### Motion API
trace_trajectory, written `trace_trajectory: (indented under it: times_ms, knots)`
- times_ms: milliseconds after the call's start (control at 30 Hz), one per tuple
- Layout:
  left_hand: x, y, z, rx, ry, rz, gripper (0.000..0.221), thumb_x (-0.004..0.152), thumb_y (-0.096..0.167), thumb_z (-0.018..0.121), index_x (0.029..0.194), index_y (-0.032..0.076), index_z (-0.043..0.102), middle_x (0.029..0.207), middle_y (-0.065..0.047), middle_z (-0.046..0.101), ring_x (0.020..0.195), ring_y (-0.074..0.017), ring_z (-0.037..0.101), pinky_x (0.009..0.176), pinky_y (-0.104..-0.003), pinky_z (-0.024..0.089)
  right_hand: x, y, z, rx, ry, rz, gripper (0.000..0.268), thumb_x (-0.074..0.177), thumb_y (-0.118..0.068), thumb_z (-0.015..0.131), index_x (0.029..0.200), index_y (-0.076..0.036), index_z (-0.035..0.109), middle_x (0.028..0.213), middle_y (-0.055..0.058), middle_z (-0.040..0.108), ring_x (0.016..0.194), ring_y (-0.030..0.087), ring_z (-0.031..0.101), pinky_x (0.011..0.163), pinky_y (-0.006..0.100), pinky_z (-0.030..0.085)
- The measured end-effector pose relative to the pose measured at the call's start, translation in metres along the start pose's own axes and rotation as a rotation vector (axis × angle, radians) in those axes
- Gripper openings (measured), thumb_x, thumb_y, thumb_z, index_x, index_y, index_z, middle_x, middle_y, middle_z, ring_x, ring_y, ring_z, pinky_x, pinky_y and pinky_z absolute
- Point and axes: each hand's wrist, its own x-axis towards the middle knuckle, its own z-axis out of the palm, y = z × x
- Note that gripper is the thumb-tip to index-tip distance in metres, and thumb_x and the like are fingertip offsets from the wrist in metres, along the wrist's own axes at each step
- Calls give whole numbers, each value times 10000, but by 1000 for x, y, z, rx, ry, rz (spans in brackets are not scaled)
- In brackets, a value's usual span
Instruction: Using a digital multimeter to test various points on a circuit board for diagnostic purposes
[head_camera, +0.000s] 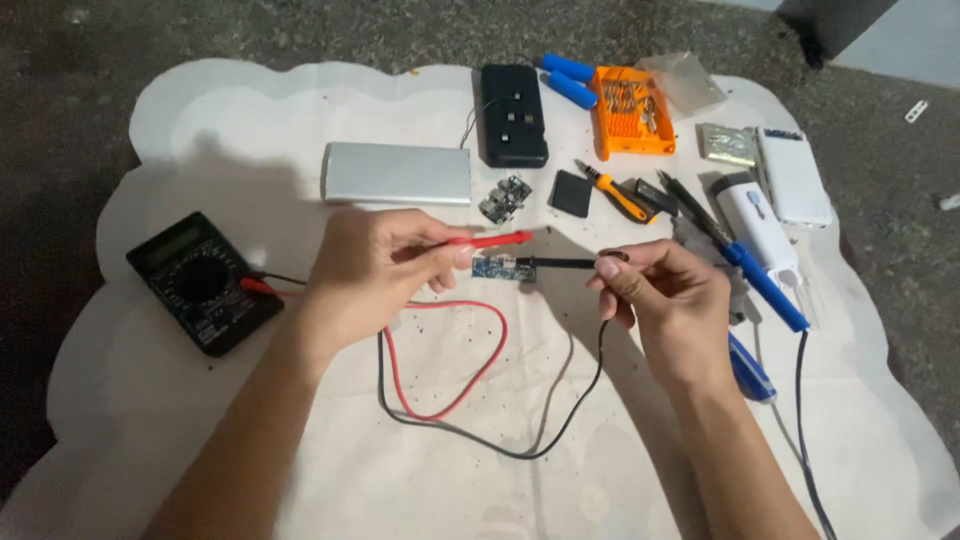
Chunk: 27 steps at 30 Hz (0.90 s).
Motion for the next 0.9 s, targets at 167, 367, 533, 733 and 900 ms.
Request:
trace_trajectory:
  times_ms: [167,367,533,733,900]
  knots:
    - [9,-13,-18,-4,-8,-29,159,893,32,760,995,-88,738,781,-223,773,599,-202,735,601,-303,648,6,16,-15,74,-8,79,99,914,18,761,928,58,671,686,180,701,473,191,602,429,251,377]
    - [14,-18,-30,-41,33,-2,147,920,20,744,957,-120,717,752,-232,739,601,-207,707,584,-317,632,11,8,-16,133,-26,98,138,909,17,766,866,30,635,680,200,705,455,202,612,423,246,355]
    - [18,-35,-33,0,43,-13,176,985,78,696,973,-94,732,757,-206,730,621,-191,693,603,-300,623,12,3,-15,36,-37,71,159,927,5,764,831,33,640,698,220,716,465,231,647,449,256,391]
    - [16,-43,-33,33,61,62,193,974,103,730,1020,-84,730,808,-196,729,672,-178,670,677,-306,610,13,6,-17,-24,-19,62,155,924,-49,798,864,44,691,693,199,709,523,237,679,462,249,443]
    - [19,-53,-33,33,73,116,188,936,90,780,1055,-52,749,834,-133,703,713,-152,686,715,-282,605,17,17,-23,-221,-25,-5,120,897,-80,848,887,11,771,675,179,698,566,186,613,511,256,472]
